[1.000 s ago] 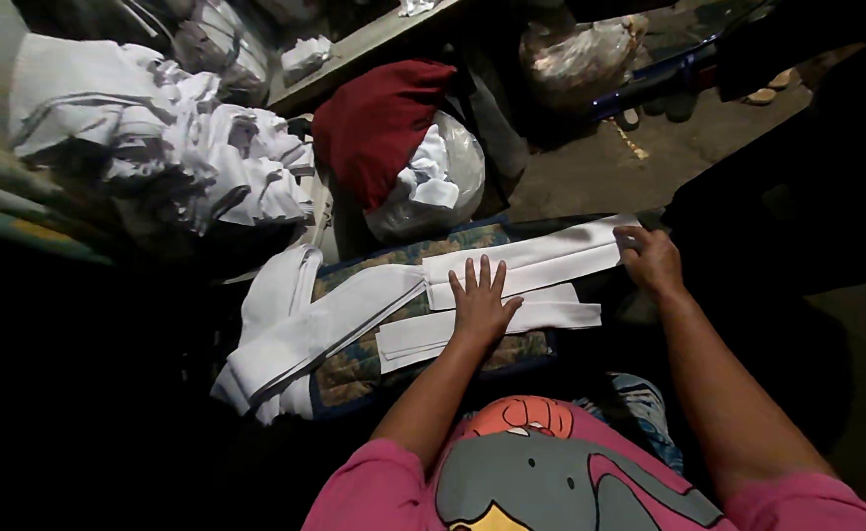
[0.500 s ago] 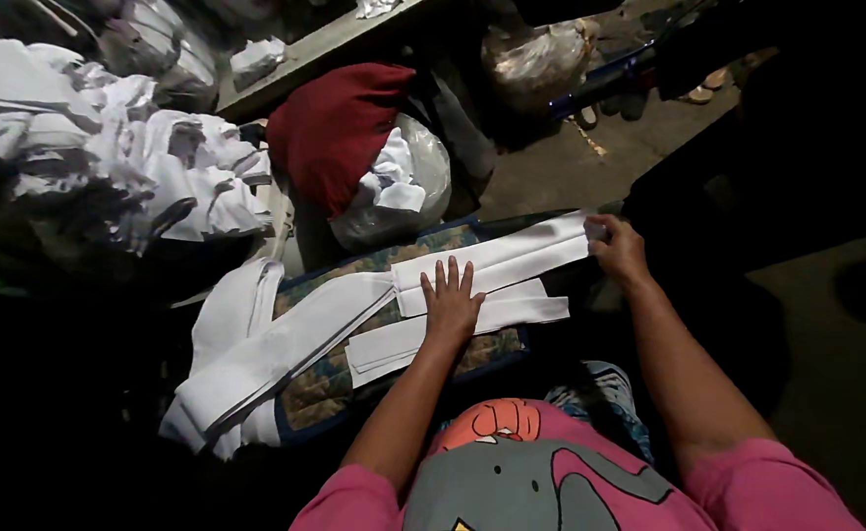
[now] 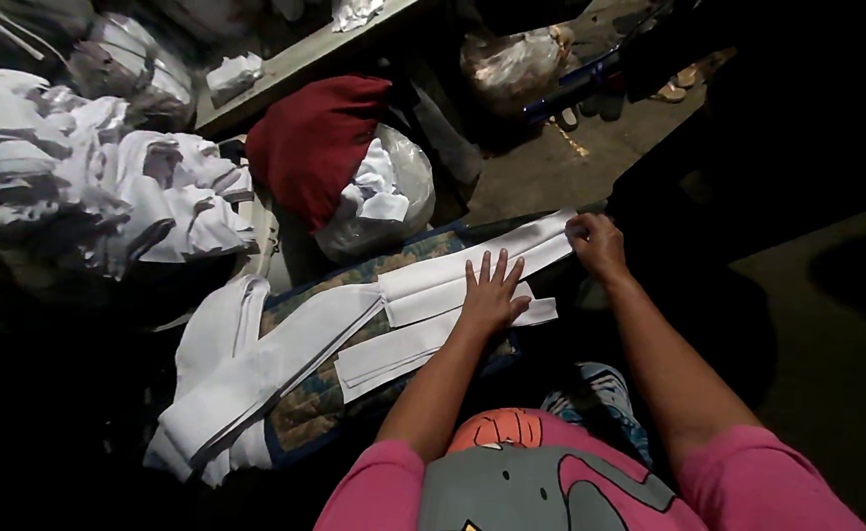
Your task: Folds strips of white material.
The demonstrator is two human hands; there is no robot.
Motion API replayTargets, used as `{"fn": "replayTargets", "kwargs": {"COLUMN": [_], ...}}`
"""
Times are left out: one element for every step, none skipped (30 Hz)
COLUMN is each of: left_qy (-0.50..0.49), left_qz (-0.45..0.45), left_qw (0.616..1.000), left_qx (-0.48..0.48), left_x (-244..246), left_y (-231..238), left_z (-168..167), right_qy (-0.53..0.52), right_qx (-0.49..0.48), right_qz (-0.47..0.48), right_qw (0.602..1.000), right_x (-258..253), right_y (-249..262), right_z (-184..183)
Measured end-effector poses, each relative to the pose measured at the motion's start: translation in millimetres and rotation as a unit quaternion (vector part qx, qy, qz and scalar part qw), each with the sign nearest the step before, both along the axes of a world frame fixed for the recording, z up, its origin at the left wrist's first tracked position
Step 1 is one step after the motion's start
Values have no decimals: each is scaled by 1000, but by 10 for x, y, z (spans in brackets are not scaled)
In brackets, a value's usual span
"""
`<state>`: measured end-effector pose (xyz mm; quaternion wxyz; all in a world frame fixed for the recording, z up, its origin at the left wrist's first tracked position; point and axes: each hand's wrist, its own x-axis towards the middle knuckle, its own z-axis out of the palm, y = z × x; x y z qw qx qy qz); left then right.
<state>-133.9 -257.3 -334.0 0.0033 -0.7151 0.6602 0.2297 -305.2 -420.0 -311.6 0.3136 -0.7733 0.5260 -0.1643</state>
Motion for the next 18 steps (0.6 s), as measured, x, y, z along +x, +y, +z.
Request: {"fn": "replayTargets", "kwargs": {"left_qy": [-6, -10, -9, -5, -3, -5, -8, -9, 0, 16, 22, 15, 6, -5, -15, -26, -35, -44], "left_qz": [0, -1, -1, 1, 3, 4, 3, 2, 6, 14, 19, 18, 14, 9, 6, 9, 21, 37], "left_qw": [1000, 1000, 1000, 1000, 1000, 1000, 1000, 1000, 1000, 999, 999, 998, 997, 997, 998, 999, 999, 998], "left_qx": [4, 7, 13, 16, 15, 16, 18, 21, 28, 27, 38, 56, 73, 74, 62, 45, 29, 16], "left_x": [-1, -1, 0, 2, 2, 1, -2, -1, 1, 8, 19, 35, 56, 87, 135, 205, 295, 395], "left_y": [6, 10, 4, -4, -7, -7, -2, 7, 16, 29, 30, 17, -2, 4, 46, 108, 175, 252], "left_z": [2, 2, 12, 26, 30, 28, 27, 29, 34, 43, 65, 92, 129, 146, 145, 134, 129, 135], "right_qy": [8, 23, 40, 54, 62, 53, 33, 14, 1, 1, 6, 19, 36, 51, 62, 77, 95, 110], "right_qx": [-1, -7, -22, -53, -92, -118, -127, -126, -119, -92, -68, -63, -68, -76, -92, -108, -122, -123], "right_qz": [-3, -13, -26, -35, -29, -7, 31, 84, 146, 206, 246, 265, 271, 267, 257, 244, 229, 213], "right_qw": [1000, 1000, 999, 997, 993, 992, 991, 988, 982, 974, 967, 962, 960, 959, 960, 961, 961, 963], "right_x": [-3, -11, -13, 3, 41, 116, 224, 346, 460, 546, 600, 612, 589, 534, 455, 361, 269, 185], "right_y": [7, 23, 54, 108, 187, 299, 440, 591, 731, 837, 901, 926, 909, 861, 795, 714, 620, 527], "right_z": [-8, -13, -4, 14, 11, 0, -36, -102, -193, -276, -351, -411, -453, -476, -497, -506, -505, -477]}}
